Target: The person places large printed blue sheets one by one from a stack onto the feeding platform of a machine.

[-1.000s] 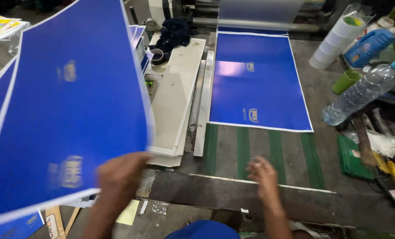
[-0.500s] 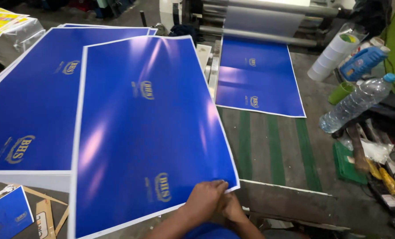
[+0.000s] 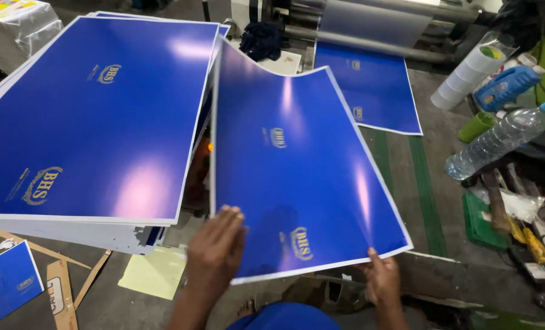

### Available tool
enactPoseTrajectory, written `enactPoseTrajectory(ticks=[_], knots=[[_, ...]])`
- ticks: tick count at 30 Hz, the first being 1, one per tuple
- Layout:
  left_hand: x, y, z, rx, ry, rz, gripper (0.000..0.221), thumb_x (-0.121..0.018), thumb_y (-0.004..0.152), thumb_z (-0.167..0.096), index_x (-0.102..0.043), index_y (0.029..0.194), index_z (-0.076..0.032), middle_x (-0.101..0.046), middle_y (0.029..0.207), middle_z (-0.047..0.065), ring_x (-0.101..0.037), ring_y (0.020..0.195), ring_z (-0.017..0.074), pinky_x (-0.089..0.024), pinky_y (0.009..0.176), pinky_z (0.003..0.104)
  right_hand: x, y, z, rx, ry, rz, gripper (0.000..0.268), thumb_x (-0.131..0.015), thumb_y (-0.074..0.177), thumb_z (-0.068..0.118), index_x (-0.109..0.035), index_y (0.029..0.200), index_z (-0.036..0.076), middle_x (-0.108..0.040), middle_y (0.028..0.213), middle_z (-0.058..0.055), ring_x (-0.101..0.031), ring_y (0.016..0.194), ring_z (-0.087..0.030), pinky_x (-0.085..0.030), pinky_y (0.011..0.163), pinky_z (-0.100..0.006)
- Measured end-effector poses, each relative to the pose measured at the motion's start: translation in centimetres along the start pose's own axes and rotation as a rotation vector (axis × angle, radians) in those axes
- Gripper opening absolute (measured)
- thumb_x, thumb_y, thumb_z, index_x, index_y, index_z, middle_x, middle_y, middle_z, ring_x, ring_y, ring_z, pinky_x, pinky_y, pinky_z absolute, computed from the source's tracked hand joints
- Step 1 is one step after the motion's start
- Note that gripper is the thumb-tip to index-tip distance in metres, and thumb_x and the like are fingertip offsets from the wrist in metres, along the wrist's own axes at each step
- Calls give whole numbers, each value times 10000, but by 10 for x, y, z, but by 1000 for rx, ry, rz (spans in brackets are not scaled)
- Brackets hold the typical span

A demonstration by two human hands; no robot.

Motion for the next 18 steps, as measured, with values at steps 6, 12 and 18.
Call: enactPoseTrajectory(ticks=[6, 12, 18], knots=[[58, 5, 52, 126, 486, -46, 398, -685, 974, -310, -709, 1217, 5, -700, 1330, 185, -596, 1355, 391, -429, 1148, 527, 84, 0, 28, 185, -100, -181, 181, -612, 1037, 142, -633, 1200, 67, -679, 1030, -76, -675, 822, -212, -595, 692, -372], [66, 6, 80, 231, 748, 274, 538, -681, 922, -475, -715, 1196, -13, -693, 1324, 158, -601, 1332, 335, -414, 1136, 525, 166, -17, 45, 299, -115, -371, 201, -625, 1097, 109, -626, 1290, 56, -659, 1064, -61, -633, 815, -151, -523, 656, -283], [65, 2, 84, 75, 706, 210, 276, -682, 999, -268, -741, 1159, -52, -759, 1184, 144, -743, 1136, 280, -586, 943, 362, 202, -32, 50, 322, -79, -451, 191, -593, 1100, 68, -618, 1288, 46, -656, 1081, -64, -632, 812, -148, -494, 603, -268]])
Point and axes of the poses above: each hand's wrist, its own y-axis towards the middle knuckle, its own x-axis out of the back of the hand, z = x × y, the point moved 10 cm from there along y, towards the middle knuckle
